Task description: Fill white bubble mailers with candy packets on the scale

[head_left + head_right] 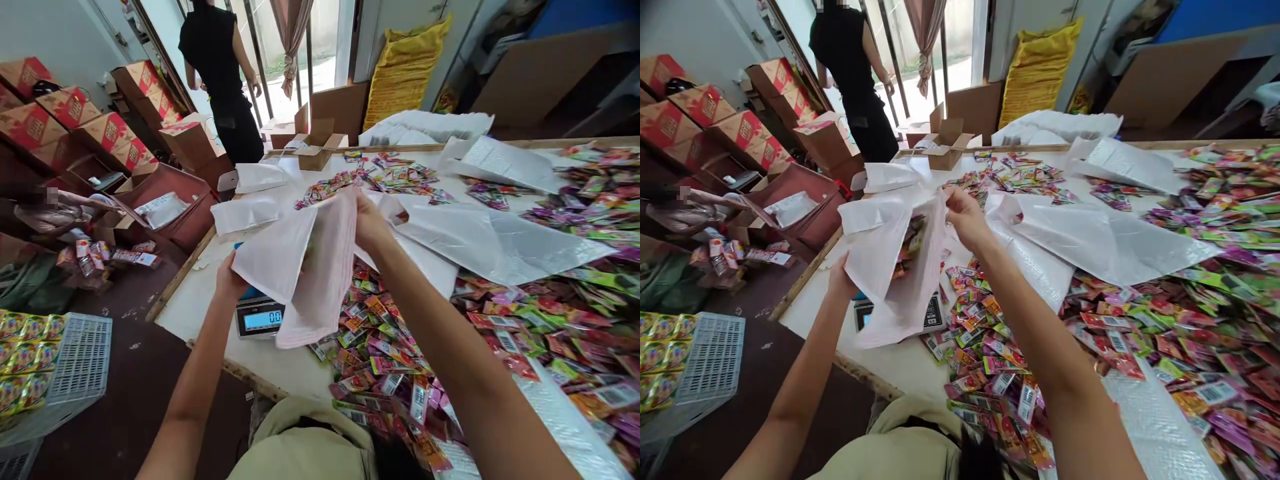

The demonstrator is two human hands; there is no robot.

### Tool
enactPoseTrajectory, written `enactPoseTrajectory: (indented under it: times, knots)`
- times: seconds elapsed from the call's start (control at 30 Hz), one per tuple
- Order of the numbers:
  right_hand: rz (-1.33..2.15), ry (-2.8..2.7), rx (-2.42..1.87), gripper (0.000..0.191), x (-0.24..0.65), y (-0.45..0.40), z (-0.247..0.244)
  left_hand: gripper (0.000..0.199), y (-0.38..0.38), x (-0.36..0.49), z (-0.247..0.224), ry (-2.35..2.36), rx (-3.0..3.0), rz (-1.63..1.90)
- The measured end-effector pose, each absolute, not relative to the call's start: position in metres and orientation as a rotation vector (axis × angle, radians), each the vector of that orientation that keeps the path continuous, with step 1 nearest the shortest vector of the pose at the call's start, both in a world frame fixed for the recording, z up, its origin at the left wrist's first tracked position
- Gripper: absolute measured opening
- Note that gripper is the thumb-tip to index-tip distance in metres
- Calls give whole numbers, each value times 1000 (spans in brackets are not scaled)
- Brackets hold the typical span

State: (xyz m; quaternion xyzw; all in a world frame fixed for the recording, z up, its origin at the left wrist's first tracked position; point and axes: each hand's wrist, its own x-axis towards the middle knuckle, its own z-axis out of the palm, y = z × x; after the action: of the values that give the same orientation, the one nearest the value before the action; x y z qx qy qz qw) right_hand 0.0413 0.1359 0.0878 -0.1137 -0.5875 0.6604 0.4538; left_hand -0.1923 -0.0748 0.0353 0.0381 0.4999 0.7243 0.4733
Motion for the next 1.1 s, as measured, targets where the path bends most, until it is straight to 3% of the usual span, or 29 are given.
enactPoseTrajectory:
  times: [0.1, 0.2, 0.3, 0.47, 0.57, 0.63, 0.77, 0.83, 1.1]
  knots:
    - [1764, -1494, -442, 49, 12, 126, 42, 30, -83, -232, 24, 1806, 176, 1760]
    - [1756, -1528, -580, 40, 1, 129, 18, 35, -81, -252, 6, 2241, 240, 1644]
    - [1626, -1551, -704, 26, 22, 137, 14, 38, -79, -256, -9, 2455, 227, 1618]
    - [1360, -1742, -776, 17, 84, 120, 19, 63, -77, -242, -19, 2841, 214, 1445]
    - [1350, -2045, -708, 15, 91, 96, 10, 59, -73, -230, -18, 2944, 246, 1267]
    - [1296, -2220, -690, 23, 79, 86, -2, 58, -70, -226, -17, 2951, 254, 1241]
    - [1178, -2337, -613, 68, 32, 86, -29, 59, -66, -229, -15, 2996, 294, 1218]
    - [1167, -2334, -499, 77, 8, 87, -39, 56, -64, -233, -14, 3006, 298, 1209]
    - [1176, -2221, -638, 35, -33, 75, -65, 54, -62, -237, -14, 2991, 274, 1229]
